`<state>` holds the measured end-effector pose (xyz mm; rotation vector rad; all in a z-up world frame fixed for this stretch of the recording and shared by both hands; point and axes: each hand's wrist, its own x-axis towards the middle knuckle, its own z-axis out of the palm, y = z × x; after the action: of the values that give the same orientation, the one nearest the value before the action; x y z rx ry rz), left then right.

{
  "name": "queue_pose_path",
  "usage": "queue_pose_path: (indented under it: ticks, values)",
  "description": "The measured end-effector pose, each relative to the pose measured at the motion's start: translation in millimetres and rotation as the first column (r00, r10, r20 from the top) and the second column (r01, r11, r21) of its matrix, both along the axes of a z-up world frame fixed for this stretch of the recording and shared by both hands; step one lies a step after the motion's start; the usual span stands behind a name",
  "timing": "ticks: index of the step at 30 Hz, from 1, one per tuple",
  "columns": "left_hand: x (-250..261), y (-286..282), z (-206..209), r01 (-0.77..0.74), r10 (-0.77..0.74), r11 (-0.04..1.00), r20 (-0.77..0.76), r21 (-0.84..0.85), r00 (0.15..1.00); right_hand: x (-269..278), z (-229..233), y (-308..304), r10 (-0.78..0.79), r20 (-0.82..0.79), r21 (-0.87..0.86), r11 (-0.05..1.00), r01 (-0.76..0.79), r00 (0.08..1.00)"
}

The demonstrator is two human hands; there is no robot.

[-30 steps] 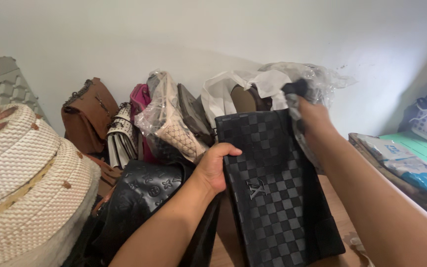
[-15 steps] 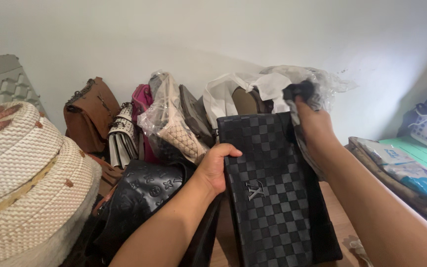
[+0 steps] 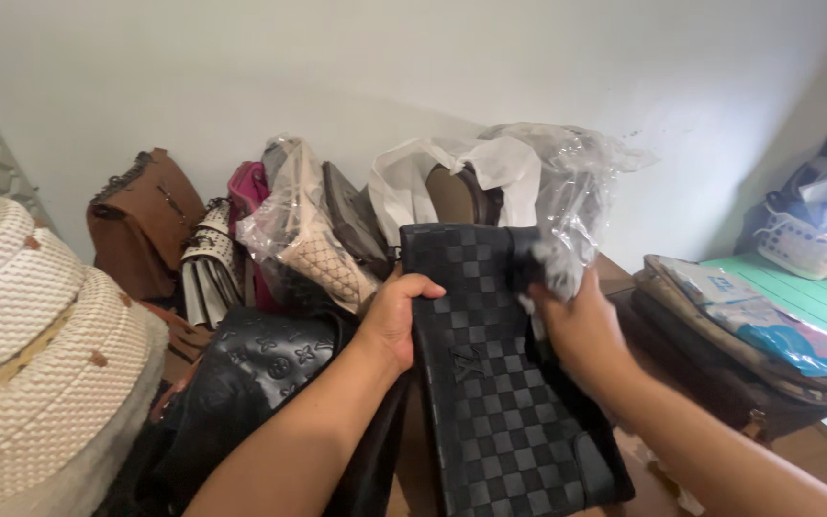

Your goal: The person wipes the exterior of a black checkered clutch with a cloth, then opens it to show the interior. They then pick up a brown and beige handbag, open its zippers, remove a small pouch, and wipe the exterior of the handbag with the cloth.

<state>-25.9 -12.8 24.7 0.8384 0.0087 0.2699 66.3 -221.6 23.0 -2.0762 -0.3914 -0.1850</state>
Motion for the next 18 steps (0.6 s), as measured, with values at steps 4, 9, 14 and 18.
queue_pose_path:
  ticks: [4,9,14,18]
  values:
    - [2.1,0.8,-4.2,0.007,-0.007,1.000,0.044,-0.001,0.999,4.4,-28.7,-16.3,0.065,0.135,-0.005,0.998,-0.065,0.989]
    - [6.7,1.9,-7.9,0.004,-0.003,1.000,0.062,-0.016,0.998,5.9,-38.9,-33.5,0.325,0.063,0.099,0.939,-0.330,0.944]
    - [7.5,7.7,-7.5,0.045,-0.047,0.997,-0.031,-0.065,0.998,2.8,-3.0,-54.2,0.392,-0.361,-0.016,0.905,-0.426,0.846]
    - [2.8,6.7,0.1,-0.010,0.006,0.999,-0.086,-0.045,0.996,18.8,41.5,-50.1,0.191,-0.254,-0.094,0.971,-0.221,0.948]
